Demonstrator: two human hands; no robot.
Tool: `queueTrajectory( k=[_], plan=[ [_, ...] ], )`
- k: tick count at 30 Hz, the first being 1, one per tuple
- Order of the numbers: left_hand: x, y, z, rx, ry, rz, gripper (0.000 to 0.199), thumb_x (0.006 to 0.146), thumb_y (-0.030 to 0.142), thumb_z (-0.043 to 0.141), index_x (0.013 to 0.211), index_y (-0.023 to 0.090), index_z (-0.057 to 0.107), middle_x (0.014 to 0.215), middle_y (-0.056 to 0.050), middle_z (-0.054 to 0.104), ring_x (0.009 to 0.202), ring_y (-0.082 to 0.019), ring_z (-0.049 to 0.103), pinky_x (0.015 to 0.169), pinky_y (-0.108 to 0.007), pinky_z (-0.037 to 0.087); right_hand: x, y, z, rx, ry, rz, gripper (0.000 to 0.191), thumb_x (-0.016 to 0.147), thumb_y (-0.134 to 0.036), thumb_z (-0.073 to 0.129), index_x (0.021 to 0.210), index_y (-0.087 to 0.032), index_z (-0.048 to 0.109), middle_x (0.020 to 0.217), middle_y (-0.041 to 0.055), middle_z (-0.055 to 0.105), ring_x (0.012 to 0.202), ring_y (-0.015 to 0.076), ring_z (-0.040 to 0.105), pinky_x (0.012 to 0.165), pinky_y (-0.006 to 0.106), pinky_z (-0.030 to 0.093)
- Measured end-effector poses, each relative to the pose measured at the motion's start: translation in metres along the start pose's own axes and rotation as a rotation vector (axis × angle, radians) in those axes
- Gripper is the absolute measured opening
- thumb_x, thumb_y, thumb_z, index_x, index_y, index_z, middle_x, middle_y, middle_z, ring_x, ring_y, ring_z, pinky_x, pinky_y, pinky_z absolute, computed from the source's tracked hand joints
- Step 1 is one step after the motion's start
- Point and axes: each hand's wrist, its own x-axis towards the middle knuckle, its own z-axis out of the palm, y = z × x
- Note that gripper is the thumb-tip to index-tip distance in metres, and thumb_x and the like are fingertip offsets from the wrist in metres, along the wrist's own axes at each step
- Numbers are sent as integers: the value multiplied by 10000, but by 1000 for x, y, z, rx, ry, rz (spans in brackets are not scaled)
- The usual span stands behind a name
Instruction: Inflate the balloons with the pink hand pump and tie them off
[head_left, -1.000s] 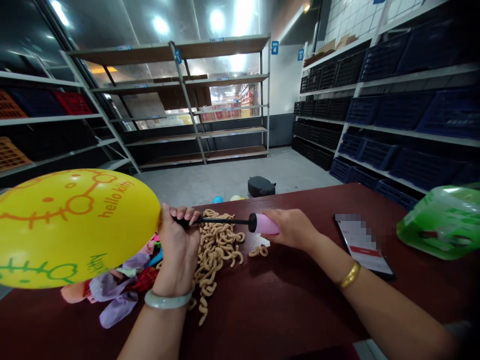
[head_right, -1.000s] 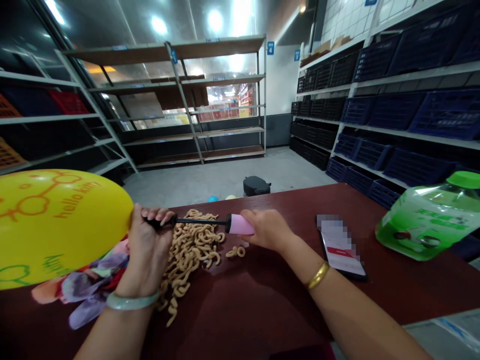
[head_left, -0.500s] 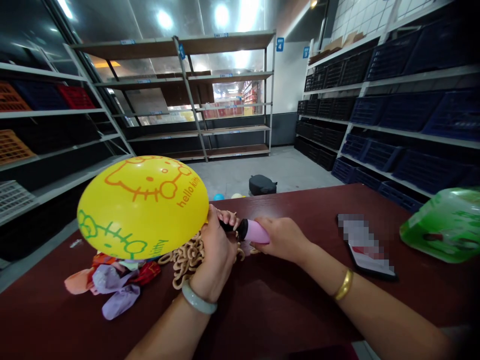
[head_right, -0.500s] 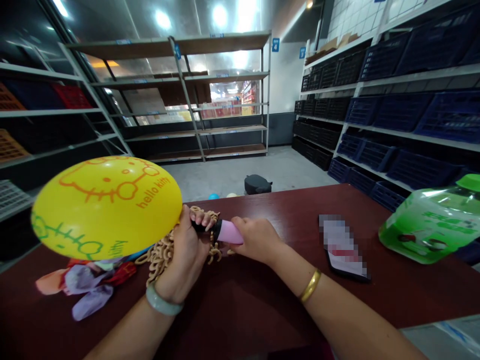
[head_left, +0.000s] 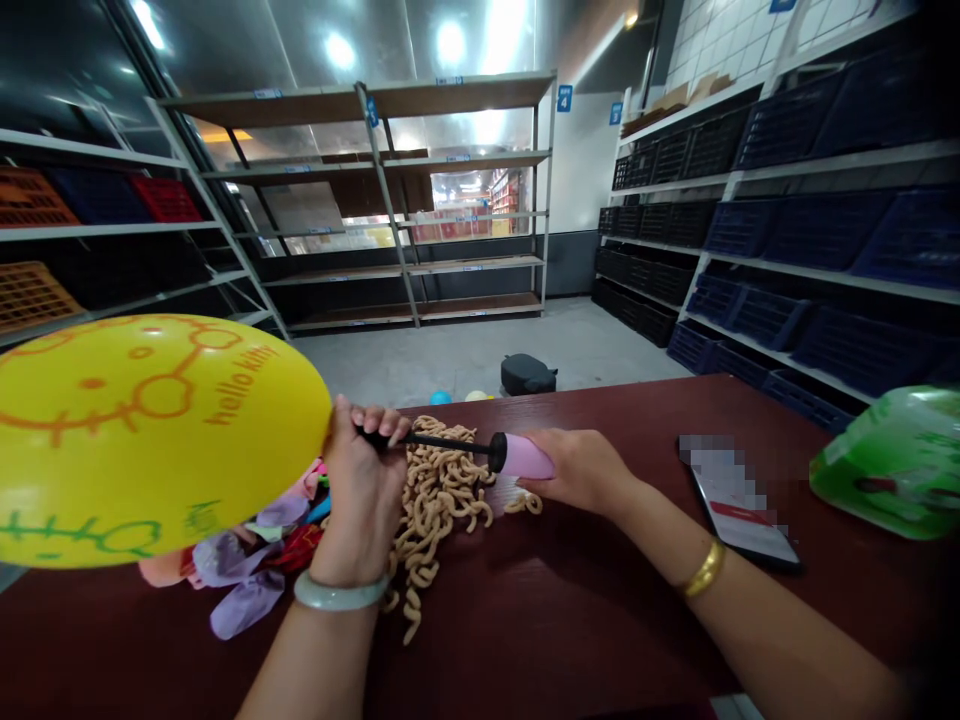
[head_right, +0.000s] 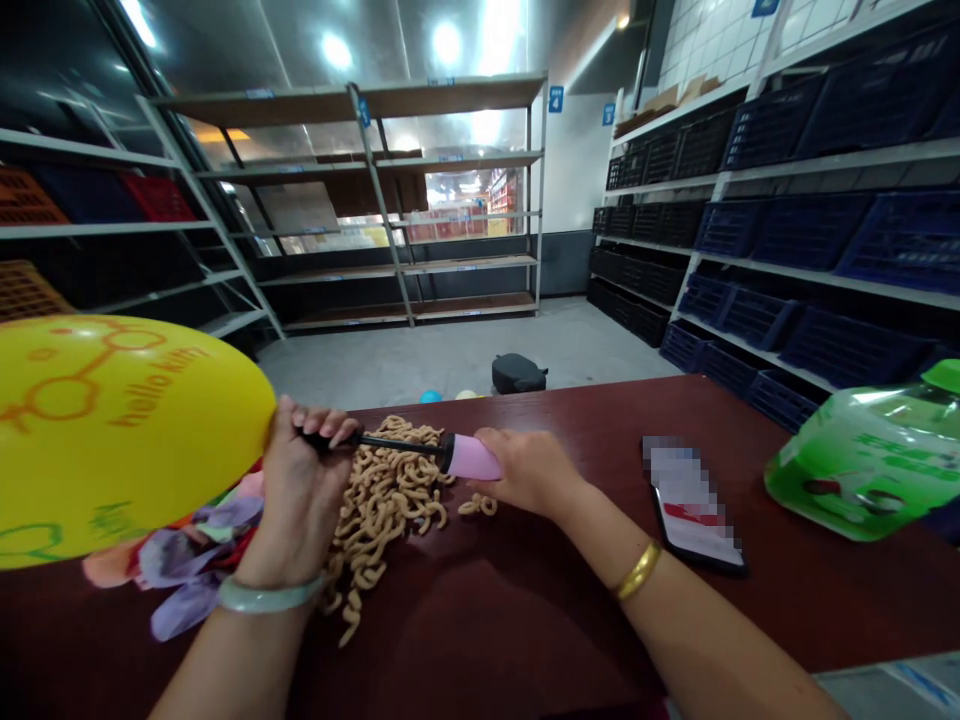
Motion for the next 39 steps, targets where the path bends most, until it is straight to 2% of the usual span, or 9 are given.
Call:
queueTrajectory(
  k=[3, 6, 12, 18, 21, 24, 30, 36, 39],
  plan=[
    [8, 15, -5, -26, 21, 15, 354, 927, 269, 492, 623, 180, 335, 476, 60, 332, 416, -75, 347, 425, -211, 286, -1, 9, 3, -8, 36, -15, 496, 816, -572, 565, 1192, -251, 533, 1062, 60, 682, 909, 248, 642, 698, 314, 408],
    [9, 12, -8, -31, 29, 10, 357, 935, 279, 479, 625, 181, 332, 481, 59, 333, 422, -73, 357, 434, -211, 284, -2, 14, 5, -3, 48, -22, 492, 818, -563, 563, 1194, -248, 529, 1058, 60, 683, 903, 251, 644, 706, 321, 405],
    [-1, -22, -8, -18, 10, -23, 386, 861, 328, 603, 613, 179, 347, 499, 64, 327, 429, -68, 371, 435, -206, 291, -3, 8, 4, -11, 10, -2, 432, 805, -524, 578, 1130, -242, 542, 979, 44, 694, 840, 242, 652, 658, 314, 380],
    [-30, -61, 0, 10, -9, -137, 355, 869, 330, 592, 624, 173, 390, 527, 54, 349, 456, -76, 372, 451, -216, 319, -4, -7, 4, -17, -5, 27, 405, 794, -507, 598, 1085, -231, 541, 958, 47, 694, 812, 237, 653, 622, 302, 362],
    [-44, -72, 6, 25, -33, -176, 343, 860, 318, 607, 633, 173, 395, 538, 53, 349, 469, -79, 372, 463, -222, 331, -4, -14, 4, 1, -15, 37, 407, 791, -520, 600, 1062, -222, 540, 961, 52, 693, 807, 231, 653, 619, 294, 363],
    [-51, -75, 9, 29, -37, -182, 354, 862, 332, 604, 627, 171, 395, 540, 51, 350, 476, -80, 378, 473, -226, 341, -4, -19, 3, 16, -18, 35, 424, 794, -528, 599, 1082, -222, 537, 973, 53, 690, 812, 228, 653, 623, 290, 365],
    [-37, -62, 7, 55, -31, -180, 377, 860, 367, 601, 613, 175, 391, 534, 49, 357, 458, -88, 380, 467, -239, 341, -1, -16, 4, 60, -30, 21, 404, 808, -530, 587, 1103, -258, 545, 1021, 32, 689, 880, 231, 649, 671, 292, 385],
    [4, -18, -8, 19, 40, -71, 368, 885, 304, 560, 611, 181, 347, 483, 63, 335, 411, -79, 359, 431, -220, 282, 1, 2, 3, 54, -61, 27, 453, 783, -517, 614, 1165, -284, 542, 1065, 22, 690, 938, 242, 645, 704, 295, 394],
    [16, 3, -14, -10, 59, -4, 378, 909, 283, 514, 620, 186, 291, 462, 71, 322, 396, -72, 332, 427, -214, 256, 1, 9, 2, 59, -54, 12, 454, 783, -522, 610, 1169, -293, 544, 1069, 17, 690, 936, 244, 646, 707, 298, 394]
  ],
)
